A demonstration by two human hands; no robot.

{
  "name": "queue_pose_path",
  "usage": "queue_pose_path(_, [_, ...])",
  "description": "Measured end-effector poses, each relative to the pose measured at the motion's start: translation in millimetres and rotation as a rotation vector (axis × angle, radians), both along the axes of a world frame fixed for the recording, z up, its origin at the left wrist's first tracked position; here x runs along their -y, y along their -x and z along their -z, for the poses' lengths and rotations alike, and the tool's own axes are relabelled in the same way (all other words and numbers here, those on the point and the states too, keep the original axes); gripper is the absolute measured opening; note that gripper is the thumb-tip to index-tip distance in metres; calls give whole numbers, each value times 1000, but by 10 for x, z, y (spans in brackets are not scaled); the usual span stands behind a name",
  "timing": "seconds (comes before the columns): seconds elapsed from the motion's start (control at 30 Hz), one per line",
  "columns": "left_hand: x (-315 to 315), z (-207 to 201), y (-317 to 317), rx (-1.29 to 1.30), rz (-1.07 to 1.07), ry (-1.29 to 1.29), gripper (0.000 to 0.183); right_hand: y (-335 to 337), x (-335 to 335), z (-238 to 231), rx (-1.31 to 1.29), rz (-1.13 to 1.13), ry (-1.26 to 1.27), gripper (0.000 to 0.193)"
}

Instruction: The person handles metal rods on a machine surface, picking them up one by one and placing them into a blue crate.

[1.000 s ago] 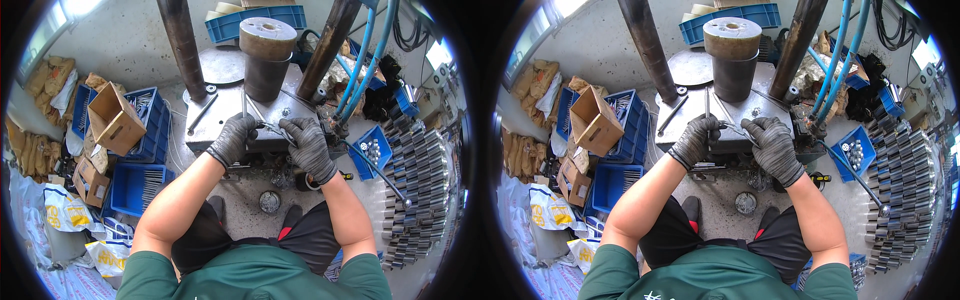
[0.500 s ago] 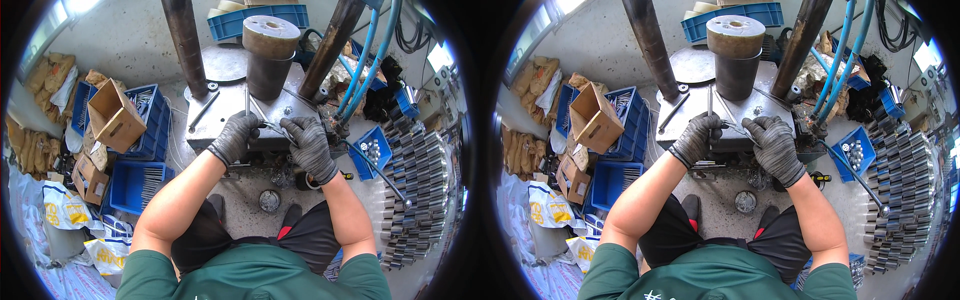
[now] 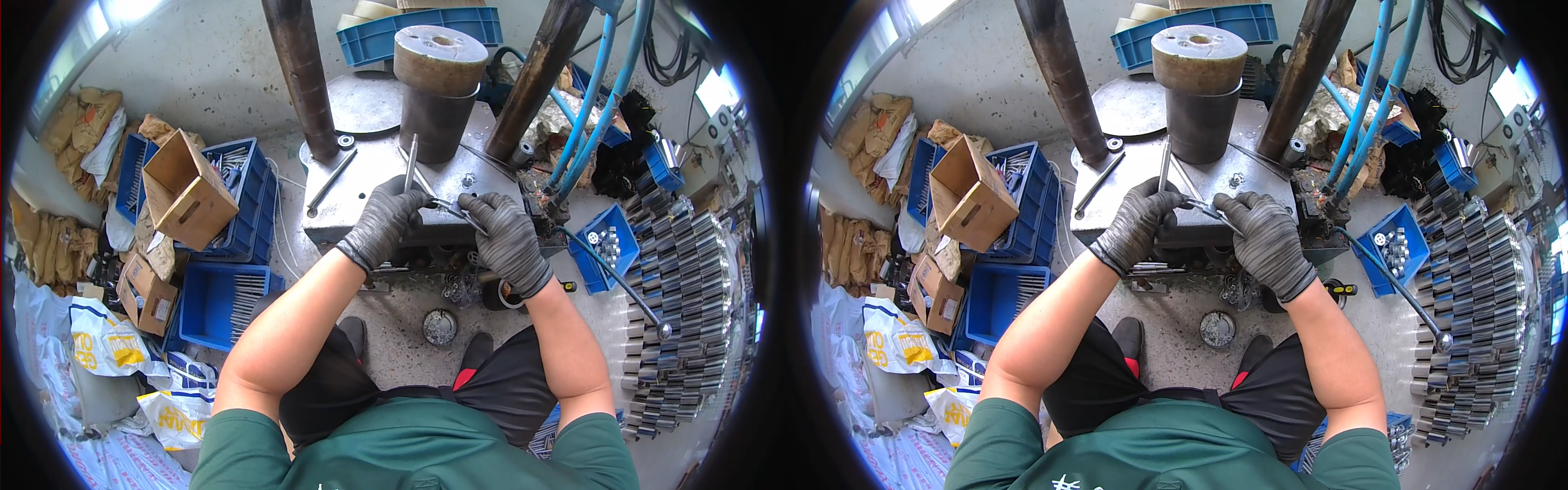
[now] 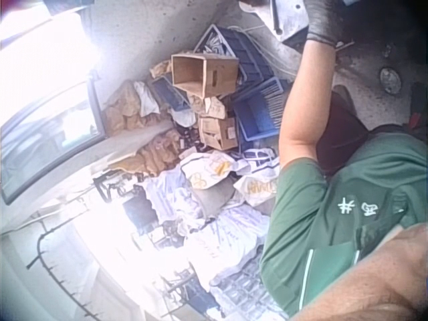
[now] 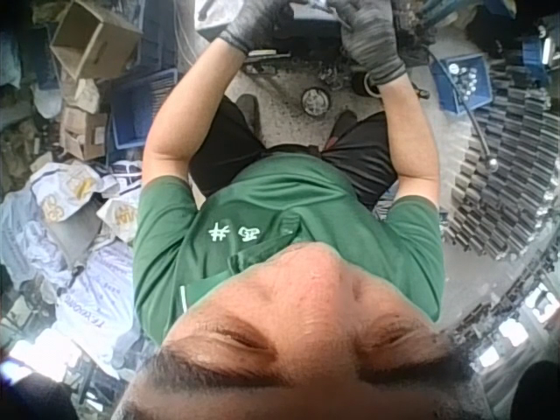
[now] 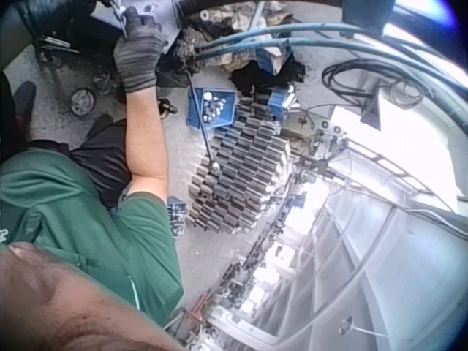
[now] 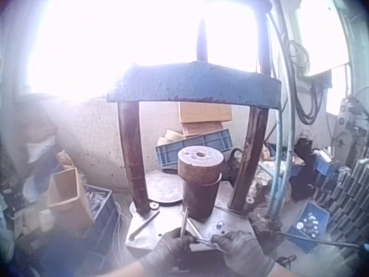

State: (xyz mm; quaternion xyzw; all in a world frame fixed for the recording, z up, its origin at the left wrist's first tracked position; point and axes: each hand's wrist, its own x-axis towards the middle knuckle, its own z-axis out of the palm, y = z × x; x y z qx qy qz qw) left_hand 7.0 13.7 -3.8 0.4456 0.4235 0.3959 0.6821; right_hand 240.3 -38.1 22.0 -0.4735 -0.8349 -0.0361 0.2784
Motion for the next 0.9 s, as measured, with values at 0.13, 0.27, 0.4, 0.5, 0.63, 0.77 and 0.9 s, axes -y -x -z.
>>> queue_pose_path(0.13, [100, -198, -16, 5, -19, -156, 35, -114, -36, 65, -318, 59, 190, 44])
queue_pose_path(0.27, [66, -126, 42, -139, 3, -237, 37, -240, 1, -2, -625, 134, 442, 47])
queue_pose_path(0.4, [63, -80, 21, -258, 27, -367, 33, -291, -2, -52, -571, 202, 535, 49])
queue_pose_path(0.5, [73, -70, 4, -316, 14, -452, 34, -285, 17, -93, -535, 160, 530, 50])
queue_pose_path(0.63, [75, -177, 70, -688, 27, -713, 36, -333, 52, -152, -415, 110, 616, 53])
queue_pose_path(0.77, [99, -185, 123, -724, 59, -741, 32, -366, 71, -210, -375, 90, 706, 55])
queue_pose_path(0.9, [122, -212, 107, -512, 187, -549, 31, -413, 81, -143, -321, -25, 718, 54])
